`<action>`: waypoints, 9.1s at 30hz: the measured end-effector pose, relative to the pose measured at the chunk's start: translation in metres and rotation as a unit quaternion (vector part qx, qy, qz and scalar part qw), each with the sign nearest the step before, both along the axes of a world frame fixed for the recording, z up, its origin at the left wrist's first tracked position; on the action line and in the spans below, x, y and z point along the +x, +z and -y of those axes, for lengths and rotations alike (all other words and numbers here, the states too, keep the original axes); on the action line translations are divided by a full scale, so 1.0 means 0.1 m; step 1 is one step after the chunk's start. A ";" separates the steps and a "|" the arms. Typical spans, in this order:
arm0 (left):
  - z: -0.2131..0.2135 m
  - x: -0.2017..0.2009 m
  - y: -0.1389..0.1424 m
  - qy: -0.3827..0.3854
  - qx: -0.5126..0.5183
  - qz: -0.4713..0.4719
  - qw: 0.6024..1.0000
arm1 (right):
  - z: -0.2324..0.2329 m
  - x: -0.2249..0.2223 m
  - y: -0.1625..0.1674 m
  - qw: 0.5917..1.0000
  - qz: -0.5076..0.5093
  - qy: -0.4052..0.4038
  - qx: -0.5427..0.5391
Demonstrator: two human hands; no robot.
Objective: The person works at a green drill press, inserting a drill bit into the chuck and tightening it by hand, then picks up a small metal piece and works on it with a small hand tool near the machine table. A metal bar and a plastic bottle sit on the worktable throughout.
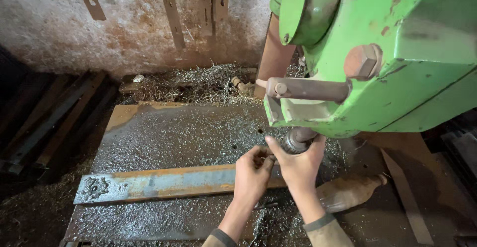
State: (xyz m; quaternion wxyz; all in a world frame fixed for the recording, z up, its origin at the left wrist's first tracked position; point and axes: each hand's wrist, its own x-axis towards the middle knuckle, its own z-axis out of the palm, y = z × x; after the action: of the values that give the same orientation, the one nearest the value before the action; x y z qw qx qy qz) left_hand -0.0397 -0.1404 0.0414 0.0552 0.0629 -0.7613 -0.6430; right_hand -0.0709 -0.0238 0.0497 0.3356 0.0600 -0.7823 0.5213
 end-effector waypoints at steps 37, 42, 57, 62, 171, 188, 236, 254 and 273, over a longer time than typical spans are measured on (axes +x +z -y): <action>-0.11 0.01 -0.03 -0.009 0.033 -0.014 0.999 | -0.10 -0.13 0.19 0.975 0.109 0.145 -0.131; -0.12 0.01 -0.04 -0.003 0.023 -0.008 1.000 | -0.20 -0.16 0.19 0.969 0.136 0.202 -0.045; -0.14 0.00 -0.04 -0.032 0.007 0.027 0.999 | -0.45 -0.26 0.17 0.921 0.172 0.320 -0.136; -0.16 0.00 -0.09 -0.034 0.013 0.024 0.999 | -0.56 -0.35 0.12 0.872 0.220 0.418 -0.130; -0.45 -0.24 -0.95 -0.042 0.431 0.282 0.856 | -0.59 0.04 -0.24 0.908 0.312 0.178 0.217; -0.48 -0.30 -1.14 0.054 0.409 0.258 0.874 | -0.55 -0.10 -0.44 0.894 0.348 0.151 0.240; -0.37 -0.25 -0.83 0.082 0.383 0.215 0.895 | -0.47 -0.08 -0.38 0.888 0.345 0.138 0.270; -0.38 -0.20 -0.60 0.030 0.432 0.247 0.867 | -0.60 -0.13 -0.51 0.881 0.335 0.168 0.291; -0.35 -0.18 -0.55 0.039 0.372 0.236 0.897 | -0.59 -0.34 -0.79 0.804 0.543 0.214 -0.111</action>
State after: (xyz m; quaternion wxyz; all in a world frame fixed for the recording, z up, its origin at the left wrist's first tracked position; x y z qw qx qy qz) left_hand -0.0579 -0.1054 -0.0133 -0.1286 0.2582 -0.4544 -0.8428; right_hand -0.1048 0.0347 -0.0296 -0.2602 -0.1046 -0.7408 0.6104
